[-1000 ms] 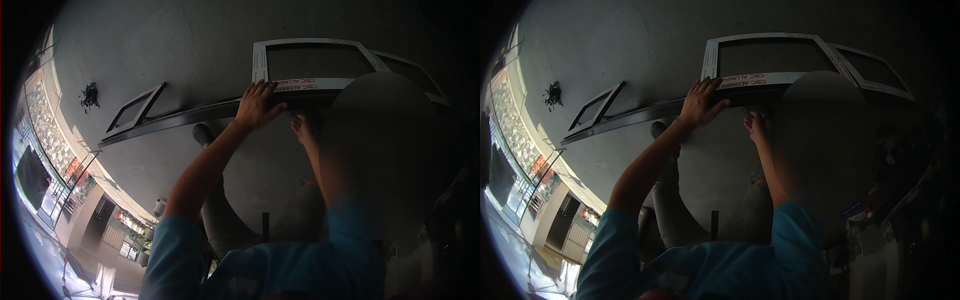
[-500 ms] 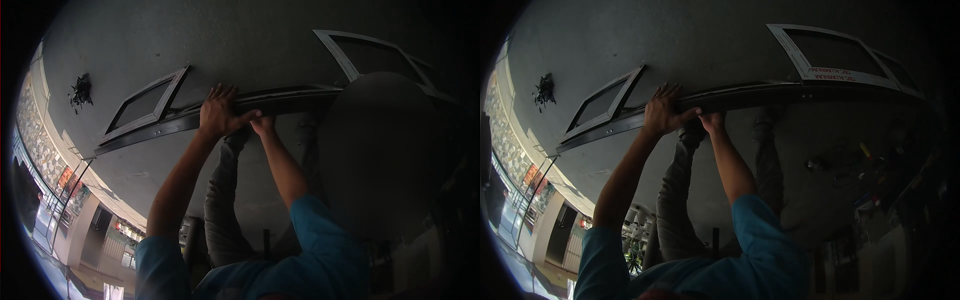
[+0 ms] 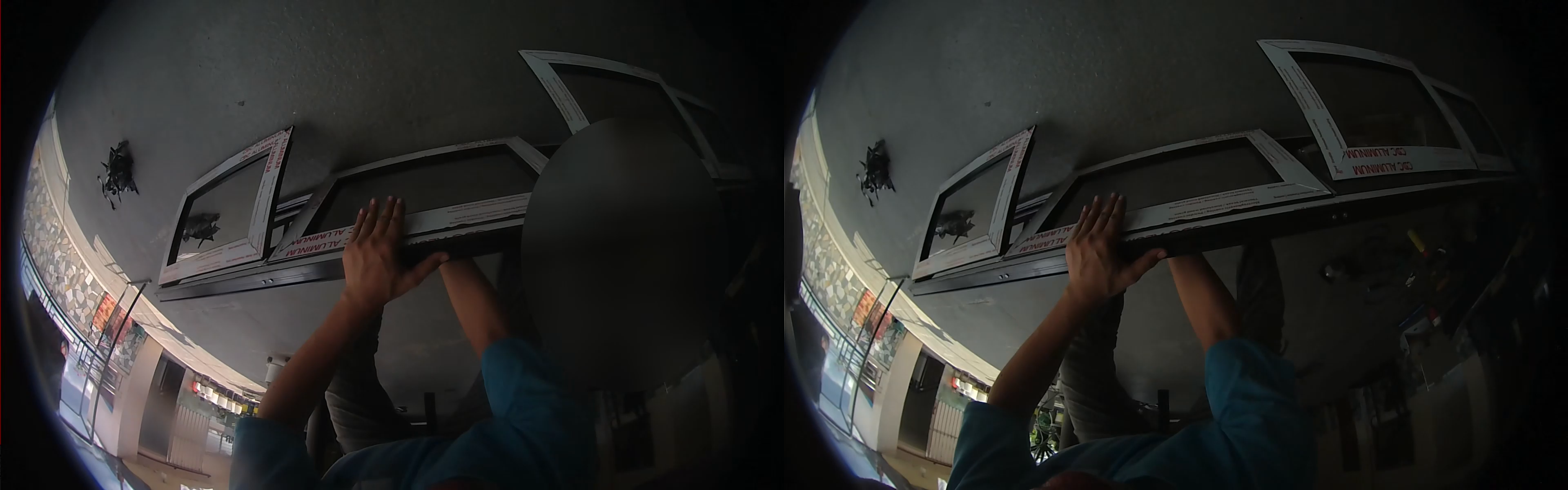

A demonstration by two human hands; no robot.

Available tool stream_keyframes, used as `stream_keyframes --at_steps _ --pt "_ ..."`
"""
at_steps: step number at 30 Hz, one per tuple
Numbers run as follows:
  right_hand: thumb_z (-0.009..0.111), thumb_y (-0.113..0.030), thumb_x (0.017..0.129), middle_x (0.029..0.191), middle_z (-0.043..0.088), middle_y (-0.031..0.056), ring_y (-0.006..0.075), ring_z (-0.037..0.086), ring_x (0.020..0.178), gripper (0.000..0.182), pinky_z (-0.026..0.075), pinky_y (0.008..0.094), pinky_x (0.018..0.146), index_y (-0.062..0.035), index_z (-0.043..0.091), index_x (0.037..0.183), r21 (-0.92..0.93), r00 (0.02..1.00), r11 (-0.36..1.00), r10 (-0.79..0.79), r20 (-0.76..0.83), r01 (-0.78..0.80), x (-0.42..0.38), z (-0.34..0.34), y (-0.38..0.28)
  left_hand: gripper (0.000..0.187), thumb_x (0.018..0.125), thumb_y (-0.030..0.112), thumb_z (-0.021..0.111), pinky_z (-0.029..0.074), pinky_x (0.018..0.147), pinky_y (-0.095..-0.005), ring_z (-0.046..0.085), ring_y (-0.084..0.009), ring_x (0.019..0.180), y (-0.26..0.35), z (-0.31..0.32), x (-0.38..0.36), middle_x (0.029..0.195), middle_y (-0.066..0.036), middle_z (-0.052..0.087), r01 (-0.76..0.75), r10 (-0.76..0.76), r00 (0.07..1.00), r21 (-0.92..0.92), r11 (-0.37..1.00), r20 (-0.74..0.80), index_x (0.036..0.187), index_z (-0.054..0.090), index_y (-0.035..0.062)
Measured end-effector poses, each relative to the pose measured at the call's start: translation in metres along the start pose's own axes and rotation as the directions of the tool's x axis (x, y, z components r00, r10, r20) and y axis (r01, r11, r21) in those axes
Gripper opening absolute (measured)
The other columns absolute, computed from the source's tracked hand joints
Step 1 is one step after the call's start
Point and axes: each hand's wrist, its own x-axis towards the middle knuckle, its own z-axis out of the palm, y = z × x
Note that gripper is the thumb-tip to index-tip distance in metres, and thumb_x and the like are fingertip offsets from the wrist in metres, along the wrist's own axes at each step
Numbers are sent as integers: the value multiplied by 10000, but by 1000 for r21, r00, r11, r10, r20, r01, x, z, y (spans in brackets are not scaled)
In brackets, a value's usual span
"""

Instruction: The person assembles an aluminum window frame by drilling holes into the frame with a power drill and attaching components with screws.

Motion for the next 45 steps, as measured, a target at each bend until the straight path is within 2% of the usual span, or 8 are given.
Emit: stream_keyframes --at_steps 25,27,29,31,33,36,40,45 --pt "558 -415 906 1220 565 149 278 539 1164 489 443 402 975 -40 547 1219 -623 990 782 104 91 -25 -32 -62 -46 701 773 575 650 484 880 -445 615 -392 1021 19 -21 38 1089 -218 640 -61 70 985 61 996 -155 1136 611 -23" --pt "595 -385 876 1288 542 166 300 502 1223 527 426 397 998 -36 518 1264 -969 868 -110 431 -245 -219 -119 -37 -135 633 791 568 622 483 795 -460 606 -404 926 23 -20 39 1031 -188 643 -99 111 982 80 992 -150 1081 605 6" --pt "578 -377 877 1340 512 168 325 475 1256 524 406 405 1018 -45 520 1277 -949 849 -202 430 -307 -242 -179 -72 -182 633 823 564 590 414 916 -479 551 -383 1063 27 -19 38 1084 -182 616 -58 75 994 204 977 -75 1128 582 9" --pt "572 -345 886 1191 607 142 287 594 1087 444 477 382 915 -46 568 1214 -932 915 -194 209 -345 -307 -237 -102 -242 762 845 666 476 303 1012 -539 461 -409 1179 27 -14 34 1184 -200 561 -21 55 993 304 953 -103 1218 530 4" --pt "543 -303 914 990 630 85 197 632 840 400 524 327 737 -31 566 1208 -698 786 387 140 -602 -603 -282 -129 -324 843 859 683 444 217 1091 -544 333 -405 1318 41 -17 28 1373 -231 418 81 -37 993 410 908 -114 1346 422 -5" --pt "508 -244 931 772 592 56 146 598 710 239 495 320 637 -21 580 889 -585 656 655 -175 -734 -479 -379 -159 -444 799 871 623 504 245 1072 -552 346 -419 1299 76 -13 11 1343 -237 439 195 -106 959 343 919 -261 1371 400 8" --pt "474 -303 947 961 632 162 270 627 886 339 474 401 803 1 596 1038 -691 643 -42 -409 -647 -722 -573 -273 -508 647 882 518 568 393 955 -516 490 -425 1165 163 4 -9 1229 -233 534 226 -227 964 -27 974 -140 1257 523 -8" --pt "516 -242 961 872 597 122 207 604 733 303 491 371 645 11 534 1126 -179 149 598 -101 -984 -781 -779 -252 -461 487 840 374 707 479 873 -360 629 -267 985 326 44 -45 1033 -173 656 101 3 960 -355 929 280 1100 594 -22"
